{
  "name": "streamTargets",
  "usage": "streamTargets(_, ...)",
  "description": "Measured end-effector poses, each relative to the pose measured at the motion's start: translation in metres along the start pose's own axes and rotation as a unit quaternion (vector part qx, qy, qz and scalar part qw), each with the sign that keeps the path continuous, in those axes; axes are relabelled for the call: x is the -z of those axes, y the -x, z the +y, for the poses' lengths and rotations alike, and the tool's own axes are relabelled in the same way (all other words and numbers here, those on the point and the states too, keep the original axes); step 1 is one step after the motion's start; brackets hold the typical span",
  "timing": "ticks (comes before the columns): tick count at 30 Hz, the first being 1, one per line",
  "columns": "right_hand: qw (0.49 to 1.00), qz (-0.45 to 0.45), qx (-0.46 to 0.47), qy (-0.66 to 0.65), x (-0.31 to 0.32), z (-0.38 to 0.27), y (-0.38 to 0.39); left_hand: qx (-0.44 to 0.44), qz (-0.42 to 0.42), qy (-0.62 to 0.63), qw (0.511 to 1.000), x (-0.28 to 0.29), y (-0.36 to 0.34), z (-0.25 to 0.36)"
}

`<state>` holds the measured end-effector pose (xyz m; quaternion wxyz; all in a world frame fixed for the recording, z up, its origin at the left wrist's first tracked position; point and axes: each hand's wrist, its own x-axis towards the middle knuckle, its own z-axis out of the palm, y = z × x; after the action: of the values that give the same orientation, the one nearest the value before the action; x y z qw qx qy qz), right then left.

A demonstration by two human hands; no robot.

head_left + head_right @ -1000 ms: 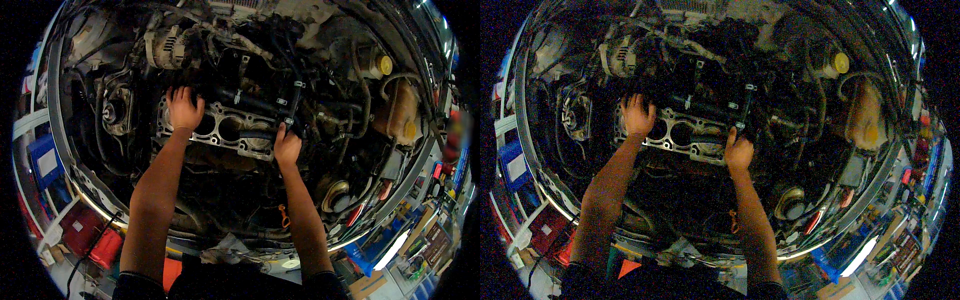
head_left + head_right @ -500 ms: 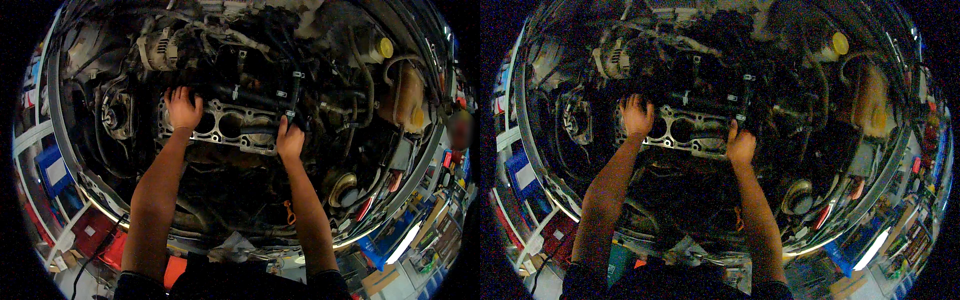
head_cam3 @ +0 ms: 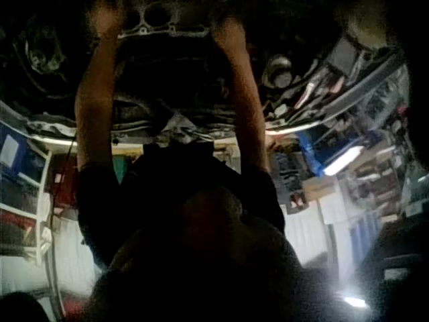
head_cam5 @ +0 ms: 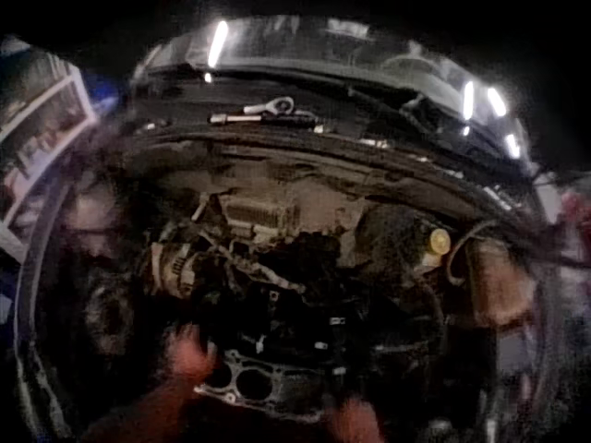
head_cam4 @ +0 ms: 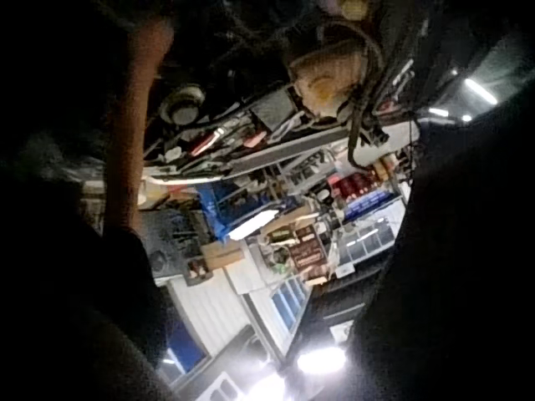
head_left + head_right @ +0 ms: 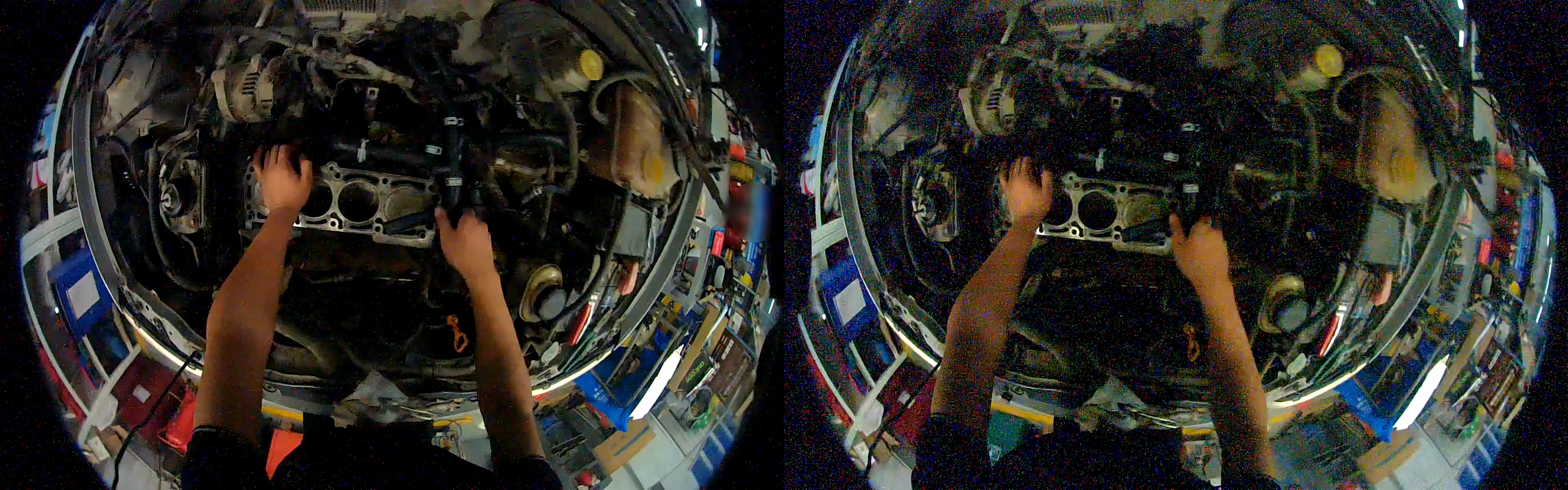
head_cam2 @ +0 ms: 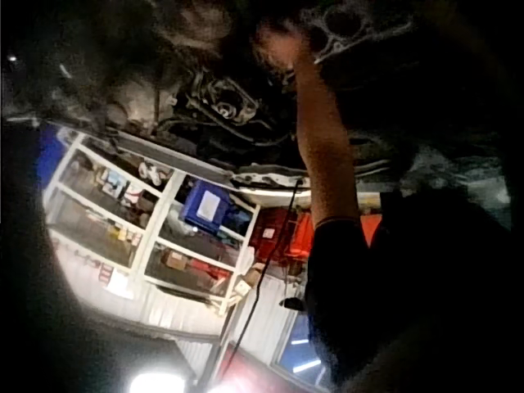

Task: The person works on a car engine with the hood open, using a ratchet to tighten bolts on a metal component. They then use pliers to adjust a hose clamp and manipulate various hoses and wires within the engine bay.

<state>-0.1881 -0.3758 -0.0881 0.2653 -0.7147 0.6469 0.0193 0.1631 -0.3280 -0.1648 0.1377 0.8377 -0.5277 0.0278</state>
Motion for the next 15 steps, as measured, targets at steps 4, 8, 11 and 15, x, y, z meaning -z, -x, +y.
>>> streamTargets(4, 0.992, -0.042, -0.005, -0.122, 0.095, -0.039, 0.097, 0.011, 0.007, -0.023, 1.0, -0.003, 0.005, -0.02)
streamTargets(8, 0.965, 0.071, -0.054, -0.245, 0.143, 0.002, 0.219, 0.014, -0.006, -0.029, 0.999, -0.028, 0.007, -0.018)
streamTargets(11, 0.936, 0.153, -0.12, -0.293, 0.162, 0.069, 0.291, 0.039, -0.055, -0.043, 0.997, -0.011, 0.008, -0.009)
streamTargets(15, 0.885, 0.227, -0.146, -0.379, 0.202, 0.153, 0.308, 0.0, 0.044, -0.005, 0.999, 0.003, 0.047, -0.008)
